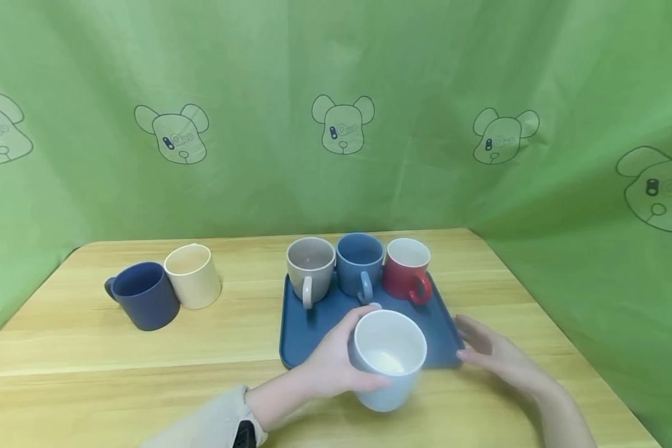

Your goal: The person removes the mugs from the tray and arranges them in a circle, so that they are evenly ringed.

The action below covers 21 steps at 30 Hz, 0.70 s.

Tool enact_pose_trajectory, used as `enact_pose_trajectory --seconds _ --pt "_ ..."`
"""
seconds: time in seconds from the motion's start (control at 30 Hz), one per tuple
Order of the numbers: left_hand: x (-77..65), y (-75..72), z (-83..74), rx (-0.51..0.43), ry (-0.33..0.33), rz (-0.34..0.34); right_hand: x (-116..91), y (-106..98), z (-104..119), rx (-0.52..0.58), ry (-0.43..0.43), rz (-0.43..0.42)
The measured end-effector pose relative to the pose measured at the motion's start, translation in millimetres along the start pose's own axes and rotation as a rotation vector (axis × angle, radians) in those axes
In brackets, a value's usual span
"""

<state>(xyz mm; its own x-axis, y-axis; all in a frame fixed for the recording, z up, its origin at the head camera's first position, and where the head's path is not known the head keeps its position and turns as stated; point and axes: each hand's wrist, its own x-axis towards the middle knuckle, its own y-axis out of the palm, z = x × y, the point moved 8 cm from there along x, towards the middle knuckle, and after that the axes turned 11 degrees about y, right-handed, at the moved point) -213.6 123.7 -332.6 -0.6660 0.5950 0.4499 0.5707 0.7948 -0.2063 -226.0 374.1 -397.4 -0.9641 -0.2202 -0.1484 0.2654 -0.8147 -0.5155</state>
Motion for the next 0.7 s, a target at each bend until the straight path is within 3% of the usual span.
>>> enact_pose_trajectory --seconds 0.23,0.4,0.5,0.7 --pt "-21.6 -27.0 -15.1 -0.050 0.029 -0.040 -1 0 1 0.015 -0.016 0.009" --pt "-34.3 -54.2 -24.1 -0.026 0.107 -0.091 -1 -1 0 0.032 -0.029 0.018" --pt "-41.6 -72.0 -24.8 -0.005 0.126 -0.132 -1 -2 -1 0.041 -0.032 0.017" --pt "-58.6 -114.4 -16.6 0.081 0.097 -0.241 0 -1 -3 0.037 -0.017 0.021"
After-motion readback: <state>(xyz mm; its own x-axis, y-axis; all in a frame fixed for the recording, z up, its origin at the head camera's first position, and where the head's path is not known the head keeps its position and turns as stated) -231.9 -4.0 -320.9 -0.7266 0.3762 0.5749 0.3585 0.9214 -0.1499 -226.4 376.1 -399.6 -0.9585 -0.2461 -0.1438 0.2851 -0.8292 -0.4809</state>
